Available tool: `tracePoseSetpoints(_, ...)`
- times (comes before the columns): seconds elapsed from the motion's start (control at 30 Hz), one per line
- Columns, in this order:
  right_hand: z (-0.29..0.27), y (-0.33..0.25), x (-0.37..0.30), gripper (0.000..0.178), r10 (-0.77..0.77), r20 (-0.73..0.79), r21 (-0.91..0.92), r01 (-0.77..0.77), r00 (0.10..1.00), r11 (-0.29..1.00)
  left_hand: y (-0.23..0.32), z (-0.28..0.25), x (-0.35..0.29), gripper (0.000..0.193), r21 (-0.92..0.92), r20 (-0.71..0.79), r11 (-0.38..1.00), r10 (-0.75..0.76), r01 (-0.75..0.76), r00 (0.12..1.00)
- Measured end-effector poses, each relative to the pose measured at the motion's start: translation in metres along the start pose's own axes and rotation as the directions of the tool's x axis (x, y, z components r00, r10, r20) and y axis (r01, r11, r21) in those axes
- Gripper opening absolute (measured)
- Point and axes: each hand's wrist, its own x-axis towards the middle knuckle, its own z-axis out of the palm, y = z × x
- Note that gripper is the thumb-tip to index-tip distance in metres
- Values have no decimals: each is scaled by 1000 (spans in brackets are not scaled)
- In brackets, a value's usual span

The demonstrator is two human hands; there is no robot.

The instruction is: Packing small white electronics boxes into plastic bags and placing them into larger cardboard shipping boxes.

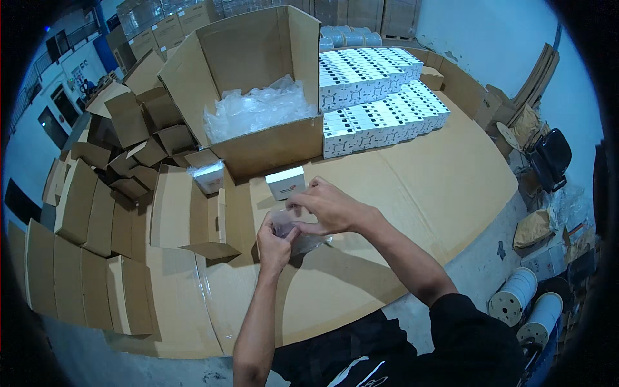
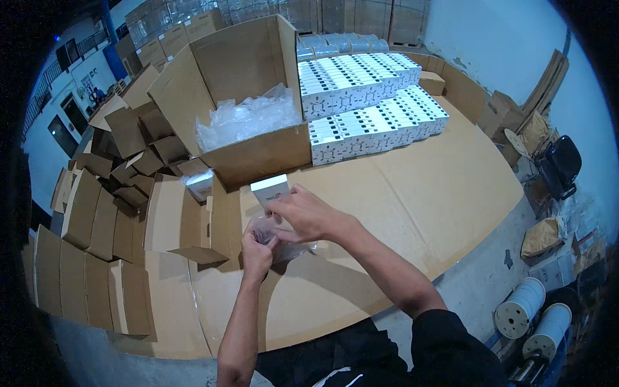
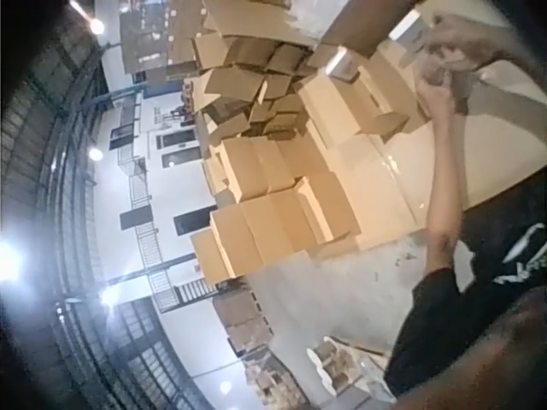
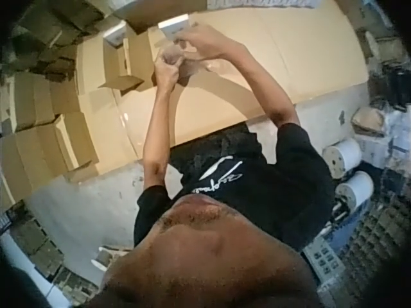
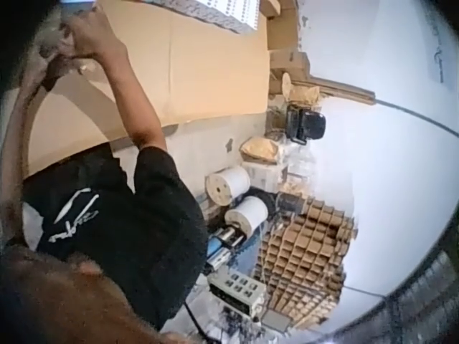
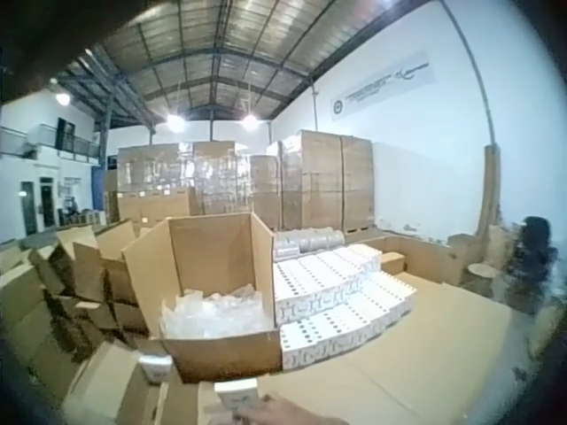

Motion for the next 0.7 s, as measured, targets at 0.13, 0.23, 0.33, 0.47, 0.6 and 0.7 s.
tracePoseSetpoints(0.13,-17,2,16,13,56,224,-144,-23,973,989,8,-5,-1,49,20,41,1000,4,-4,999)
tracePoseSetpoints(0.23,-25,6,25,21,76,335,46,-97,939,994,3,-6,-2,62,39,61,999,22,-24,998)
tracePoseSetpoints(0.33,-30,10,29,21,-23,288,178,-30,957,984,14,-7,-4,69,86,145,996,-14,1,989)
tracePoseSetpoints(0.47,-30,14,37,25,76,405,278,-202,911,939,18,-3,-6,63,79,110,997,-23,15,994)
tracePoseSetpoints(0.6,-23,19,44,27,108,460,218,-229,882,949,-4,-6,-2,57,-77,122,997,28,-19,992)
tracePoseSetpoints(0.7,-27,13,41,37,78,460,108,-143,884,984,7,-6,-2,57,37,119,999,-31,27,992)
